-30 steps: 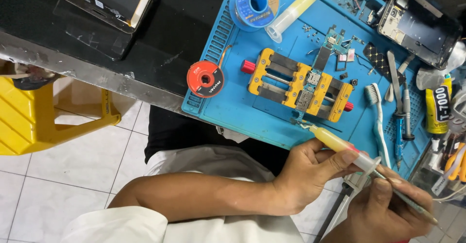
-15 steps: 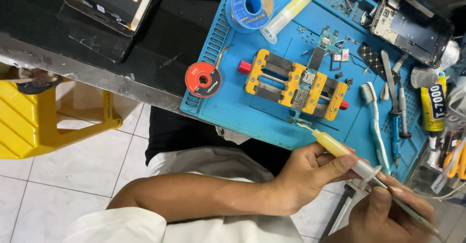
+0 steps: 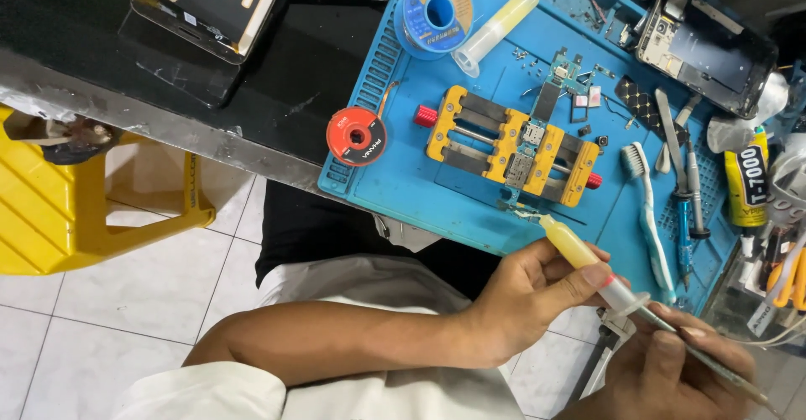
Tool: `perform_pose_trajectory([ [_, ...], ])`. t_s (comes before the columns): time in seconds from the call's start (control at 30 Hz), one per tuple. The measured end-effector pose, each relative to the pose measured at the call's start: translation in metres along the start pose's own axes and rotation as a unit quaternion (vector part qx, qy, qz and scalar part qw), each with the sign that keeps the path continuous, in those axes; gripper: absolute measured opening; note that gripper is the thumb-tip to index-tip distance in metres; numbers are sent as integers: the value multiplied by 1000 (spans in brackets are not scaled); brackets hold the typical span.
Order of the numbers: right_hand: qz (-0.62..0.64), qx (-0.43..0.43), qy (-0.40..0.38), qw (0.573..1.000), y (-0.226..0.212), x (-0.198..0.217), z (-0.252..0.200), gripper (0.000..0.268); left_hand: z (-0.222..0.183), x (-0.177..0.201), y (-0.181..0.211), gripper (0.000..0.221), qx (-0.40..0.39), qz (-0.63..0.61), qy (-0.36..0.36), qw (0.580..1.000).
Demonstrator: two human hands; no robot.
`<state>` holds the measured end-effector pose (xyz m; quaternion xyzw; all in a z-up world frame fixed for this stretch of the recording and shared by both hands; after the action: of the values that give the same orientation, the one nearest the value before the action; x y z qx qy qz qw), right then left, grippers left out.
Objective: Soldering components on a mobile phone motherboard and cleaning the board with a toothbrush.
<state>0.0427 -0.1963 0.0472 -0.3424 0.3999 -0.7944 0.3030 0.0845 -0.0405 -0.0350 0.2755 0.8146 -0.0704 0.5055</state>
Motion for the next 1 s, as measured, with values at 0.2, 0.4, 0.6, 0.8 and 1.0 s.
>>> perform_pose_trajectory([
  [0.2, 54, -4, -16, 998, 3, 12, 3, 20, -1, -4, 0, 37, -20, 10, -16, 1000],
  [0.4, 67, -10, -82, 994, 13, 26, 12, 21, 4, 2, -8, 37, 6, -20, 1, 1000],
  [0.6, 94, -28, -69, 993, 17, 26, 11, 16, 1, 8, -14, 40, 30, -34, 16, 999],
  [0.8, 96, -26, -69, 993, 19, 28, 10, 19, 2, 10, -13, 38, 20, -44, 4, 999],
  [1.0, 78, -25, -73, 994, 14, 22, 9, 17, 3, 16, -17, 35, 28, -53, 0, 998],
])
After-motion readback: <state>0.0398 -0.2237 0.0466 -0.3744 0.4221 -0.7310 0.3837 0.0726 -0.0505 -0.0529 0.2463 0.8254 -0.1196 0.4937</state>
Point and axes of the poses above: each hand's wrist, its own z-axis towards the middle knuckle, its own x-axis out of the back of the hand, y = z × x, the point moved 10 cm from there along z, towards the middle knuckle, and after that the axes turned 6 degrees about y, right-handed, at the moved point
